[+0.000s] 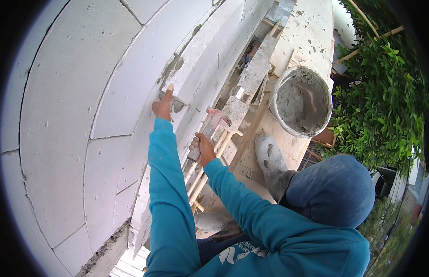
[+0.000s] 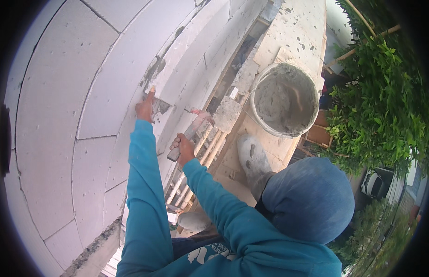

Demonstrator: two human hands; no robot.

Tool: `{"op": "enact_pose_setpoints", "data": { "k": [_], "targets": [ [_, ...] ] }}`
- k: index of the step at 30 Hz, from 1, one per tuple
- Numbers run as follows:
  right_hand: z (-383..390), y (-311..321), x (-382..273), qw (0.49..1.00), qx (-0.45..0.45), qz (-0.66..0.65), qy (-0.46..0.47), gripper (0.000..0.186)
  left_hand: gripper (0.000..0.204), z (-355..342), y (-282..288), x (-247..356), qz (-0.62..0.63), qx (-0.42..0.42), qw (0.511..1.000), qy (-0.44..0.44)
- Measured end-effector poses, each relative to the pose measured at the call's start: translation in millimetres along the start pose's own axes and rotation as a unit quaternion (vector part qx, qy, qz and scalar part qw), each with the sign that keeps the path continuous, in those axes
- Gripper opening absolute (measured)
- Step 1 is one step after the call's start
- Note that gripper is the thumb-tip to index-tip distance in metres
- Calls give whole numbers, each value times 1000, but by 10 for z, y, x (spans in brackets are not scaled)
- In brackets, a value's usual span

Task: The person installs white rectangular tiles on a wall using a trowel to apply cement mortar and a hammer to tap tiles into place. The person repeatedly scoops mortar from a bucket, spreads it on the wall, positions tiles, and adjusts them.

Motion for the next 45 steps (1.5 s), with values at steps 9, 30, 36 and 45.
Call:
{"op": "enact_pose_setpoints", "data": {
  "k": [9, 30, 36, 45],
  "targets": [
    [-320, -479, -368, 996, -44, 20, 77, 11, 39, 201, 257, -179, 76, -25, 996, 43],
    [-295, -282, -832, 991, -54, 88, 87, 9, 38, 927, 291, 324, 219, -198, 954, 46],
    [-194, -357, -989, 986, -68, 93, 117, 12, 36, 880, 51, 428, 258, -239, 936, 27],
    [-14, -555, -1008, 981, -75, 121, 134, 13, 43, 887, -5, 380, 256, -187, 948, 21]
  ]
}}
Point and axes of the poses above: each hand's wrist, its own z-axis away from the middle knuckle, its own y-axis out of the back of the hand, x = y × z, the point moved 5 cm from there along -z, towards the middle knuckle, and after that the axes turned 5 degrees about y, right-handed, at the moved point
